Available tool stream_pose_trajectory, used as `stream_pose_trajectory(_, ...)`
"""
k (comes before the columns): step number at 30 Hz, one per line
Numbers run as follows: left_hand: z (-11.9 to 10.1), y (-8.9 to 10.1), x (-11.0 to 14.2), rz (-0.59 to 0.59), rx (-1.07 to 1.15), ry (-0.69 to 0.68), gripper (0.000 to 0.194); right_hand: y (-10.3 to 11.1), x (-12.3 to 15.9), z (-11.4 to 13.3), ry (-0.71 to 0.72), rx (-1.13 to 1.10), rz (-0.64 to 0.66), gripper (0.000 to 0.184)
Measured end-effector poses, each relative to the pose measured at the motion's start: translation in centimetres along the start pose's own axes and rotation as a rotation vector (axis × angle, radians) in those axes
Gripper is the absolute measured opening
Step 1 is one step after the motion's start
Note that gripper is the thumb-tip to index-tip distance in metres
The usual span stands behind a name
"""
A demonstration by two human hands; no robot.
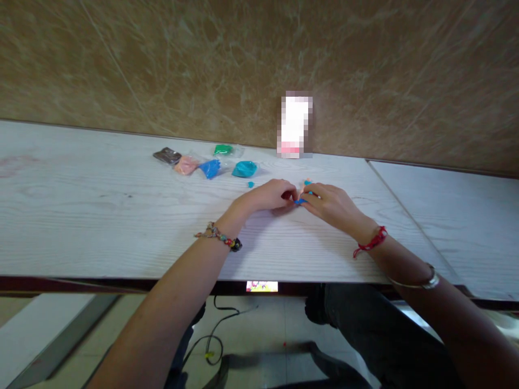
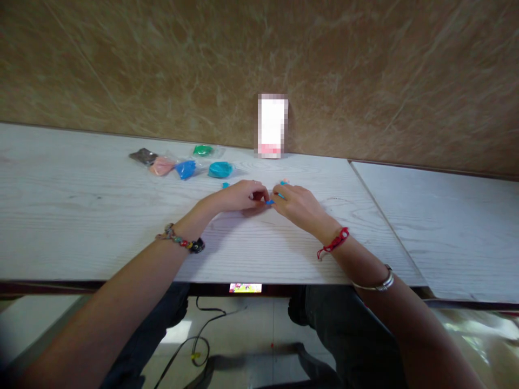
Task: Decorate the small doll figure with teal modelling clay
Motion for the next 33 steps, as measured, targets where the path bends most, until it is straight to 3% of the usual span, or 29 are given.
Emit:
stream_pose_trajectory(6,0.3,0.3,-0.1,-0.060,0.070,0.014,0.021,0.1,0.0,0.0,0.007,0.006,-0.014,0.025)
stream_pose_trajectory(12,-0.3,1.0,-0.2,-0.148,0.142,0.000,0.011,0.2,0.0,-0.3,-0.030,-0.043,-0.006,0.024)
stream_pose_trajectory(24,0.5,0.1,-0.6,-0.124,0.275,0.042,0.006,0.7,-0.1,-0.8,-0.093,-0.017,-0.029,0.024)
stream_pose_trajectory(33,0.9,-0.7,-0.7,-0.067,0.485,0.035,0.010,0.7,0.0,0.3,-0.021,0.072,-0.030,0.025)
Point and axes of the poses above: each hand's wrist, its own x-axis away from the middle knuckle, its own y-axis out of the back of the hand, z = x × y, the point moved 10 cm from there along -x, towards the middle knuckle, and after that the axes turned 1 degree about x, right-handed, at the moved point
